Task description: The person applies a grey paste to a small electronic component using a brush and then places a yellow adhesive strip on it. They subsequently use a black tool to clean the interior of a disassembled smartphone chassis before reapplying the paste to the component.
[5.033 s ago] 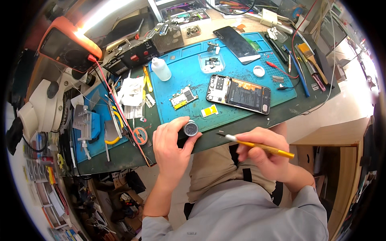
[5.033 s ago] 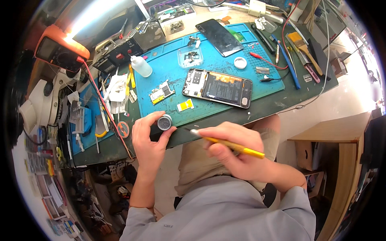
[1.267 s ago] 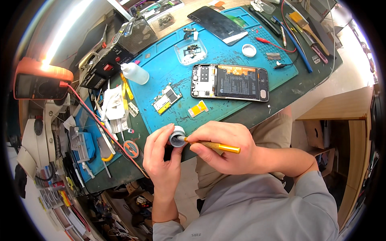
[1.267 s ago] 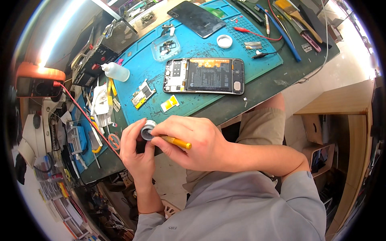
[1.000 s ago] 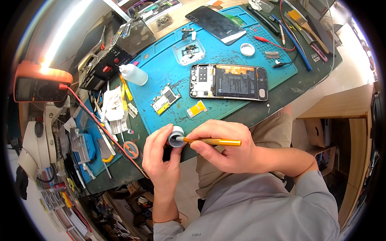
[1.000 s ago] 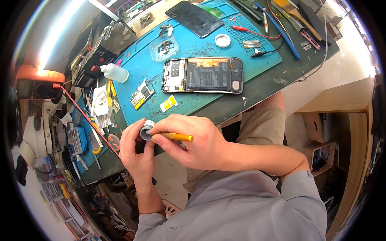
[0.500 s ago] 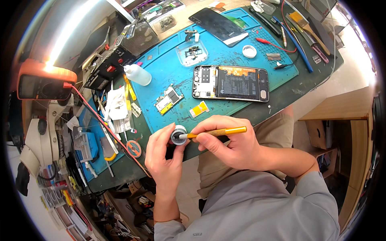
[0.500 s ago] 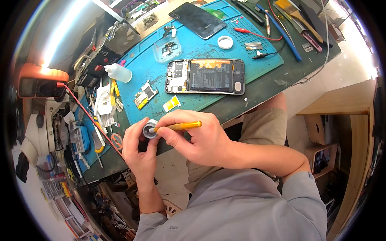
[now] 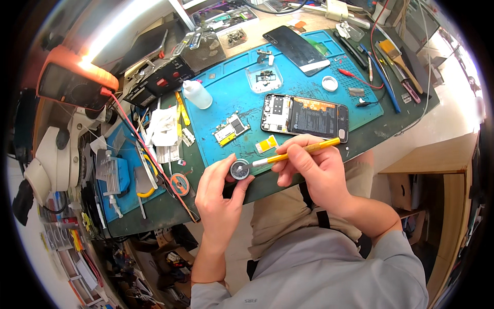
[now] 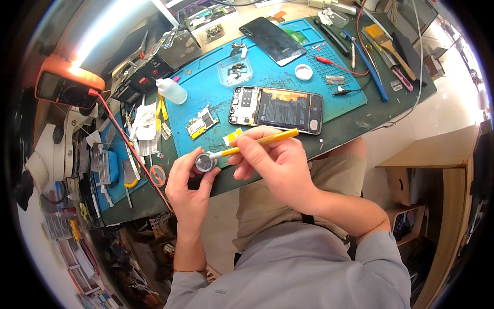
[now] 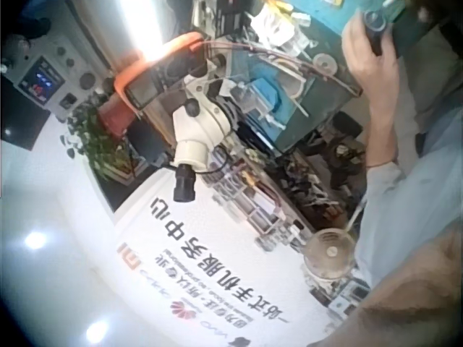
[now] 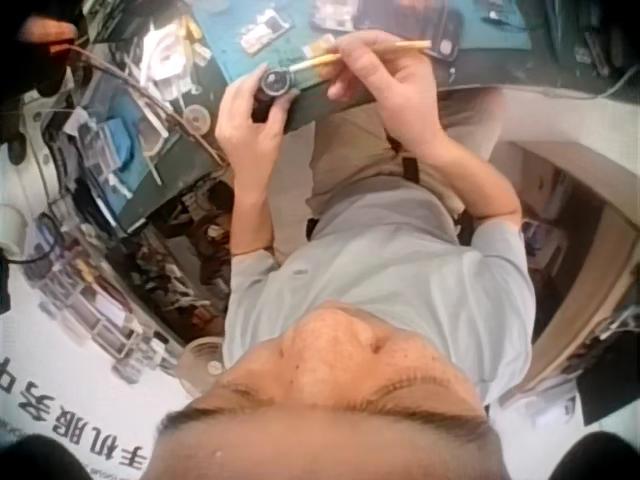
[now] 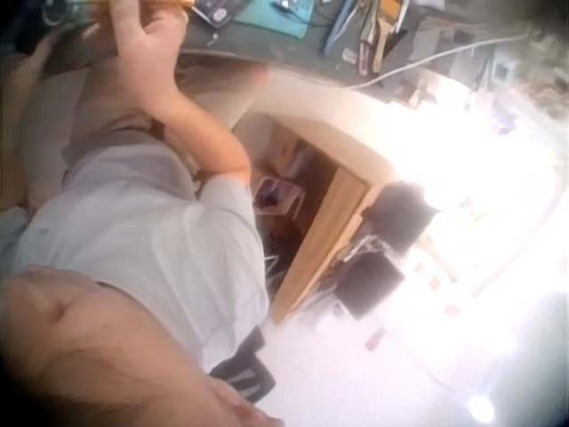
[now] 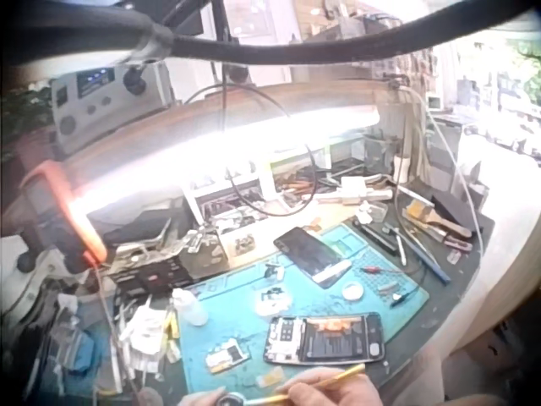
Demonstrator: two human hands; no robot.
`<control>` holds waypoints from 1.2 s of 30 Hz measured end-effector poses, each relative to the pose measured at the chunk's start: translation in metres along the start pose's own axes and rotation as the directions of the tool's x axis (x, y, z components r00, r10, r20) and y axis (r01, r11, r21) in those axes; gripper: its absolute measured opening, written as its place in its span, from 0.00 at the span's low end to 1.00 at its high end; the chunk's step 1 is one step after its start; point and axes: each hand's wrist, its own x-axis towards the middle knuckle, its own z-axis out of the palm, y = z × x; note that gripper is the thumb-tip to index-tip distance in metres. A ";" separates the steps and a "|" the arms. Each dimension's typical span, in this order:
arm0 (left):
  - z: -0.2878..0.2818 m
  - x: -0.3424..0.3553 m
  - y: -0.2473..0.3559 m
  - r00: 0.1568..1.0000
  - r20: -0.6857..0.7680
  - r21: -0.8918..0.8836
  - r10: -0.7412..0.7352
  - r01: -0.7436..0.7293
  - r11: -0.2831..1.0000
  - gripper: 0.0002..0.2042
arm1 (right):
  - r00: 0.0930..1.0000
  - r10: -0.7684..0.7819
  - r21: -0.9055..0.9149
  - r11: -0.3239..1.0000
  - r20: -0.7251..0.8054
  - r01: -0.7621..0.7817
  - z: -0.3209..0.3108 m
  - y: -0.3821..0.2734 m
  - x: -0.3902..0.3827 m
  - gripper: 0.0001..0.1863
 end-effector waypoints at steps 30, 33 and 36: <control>-0.004 0.089 -0.017 0.991 0.137 0.312 -0.002 -0.041 0.949 0.25 | 0.994 -0.061 0.342 0.935 -0.091 0.089 -0.069 -0.065 -0.028 0.18; -0.010 0.071 -0.029 0.968 0.156 0.268 0.198 -0.235 0.934 0.23 | 0.995 -0.070 0.288 0.953 -0.075 0.089 -0.064 -0.056 -0.022 0.18; -0.013 0.066 -0.034 0.968 0.152 0.225 0.200 -0.231 0.947 0.23 | 0.995 -0.092 0.185 0.978 -0.023 0.095 -0.047 -0.045 -0.015 0.16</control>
